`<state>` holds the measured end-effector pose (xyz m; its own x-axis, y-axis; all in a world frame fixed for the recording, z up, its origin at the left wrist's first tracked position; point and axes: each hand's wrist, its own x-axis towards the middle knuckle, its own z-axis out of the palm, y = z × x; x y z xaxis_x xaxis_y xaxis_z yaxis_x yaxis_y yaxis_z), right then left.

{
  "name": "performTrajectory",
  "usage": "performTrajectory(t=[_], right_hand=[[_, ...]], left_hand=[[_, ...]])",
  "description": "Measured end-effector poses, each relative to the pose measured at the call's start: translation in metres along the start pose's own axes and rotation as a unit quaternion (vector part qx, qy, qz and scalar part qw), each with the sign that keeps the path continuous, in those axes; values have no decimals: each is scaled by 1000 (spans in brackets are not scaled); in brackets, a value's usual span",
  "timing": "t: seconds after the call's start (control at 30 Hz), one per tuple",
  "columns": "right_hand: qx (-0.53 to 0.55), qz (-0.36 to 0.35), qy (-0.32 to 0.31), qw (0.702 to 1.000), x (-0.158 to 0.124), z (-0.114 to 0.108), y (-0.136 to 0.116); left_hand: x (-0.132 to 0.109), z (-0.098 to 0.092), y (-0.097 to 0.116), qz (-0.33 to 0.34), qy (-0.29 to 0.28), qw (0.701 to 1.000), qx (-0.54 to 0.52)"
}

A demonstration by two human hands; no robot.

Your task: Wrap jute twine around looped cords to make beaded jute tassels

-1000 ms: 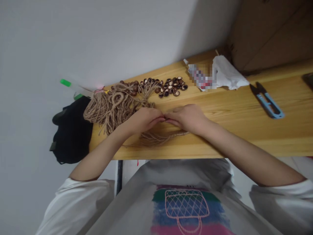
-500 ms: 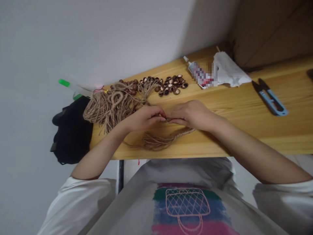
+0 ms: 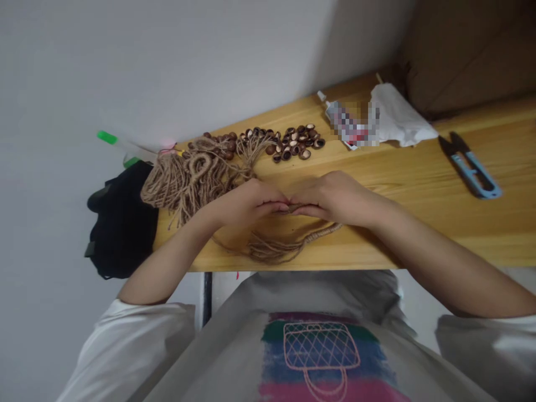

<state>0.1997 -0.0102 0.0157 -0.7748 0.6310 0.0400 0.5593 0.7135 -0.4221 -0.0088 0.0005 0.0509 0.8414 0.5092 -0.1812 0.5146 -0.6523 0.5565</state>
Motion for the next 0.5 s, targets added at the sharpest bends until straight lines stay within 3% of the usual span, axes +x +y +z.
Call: performTrajectory(t=[0.27,0.4,0.5], right_hand=[[21,-15,36,999,-2,-1,5],[70,15,131,989,-2,-1,15],[111,20,236,965,1,2,24]], left_hand=[[10,-3,-13,-46,-17,982,-182],[14,5,-25,-88,53,959,-263],[15,16,-34,-94,113,956,-253]])
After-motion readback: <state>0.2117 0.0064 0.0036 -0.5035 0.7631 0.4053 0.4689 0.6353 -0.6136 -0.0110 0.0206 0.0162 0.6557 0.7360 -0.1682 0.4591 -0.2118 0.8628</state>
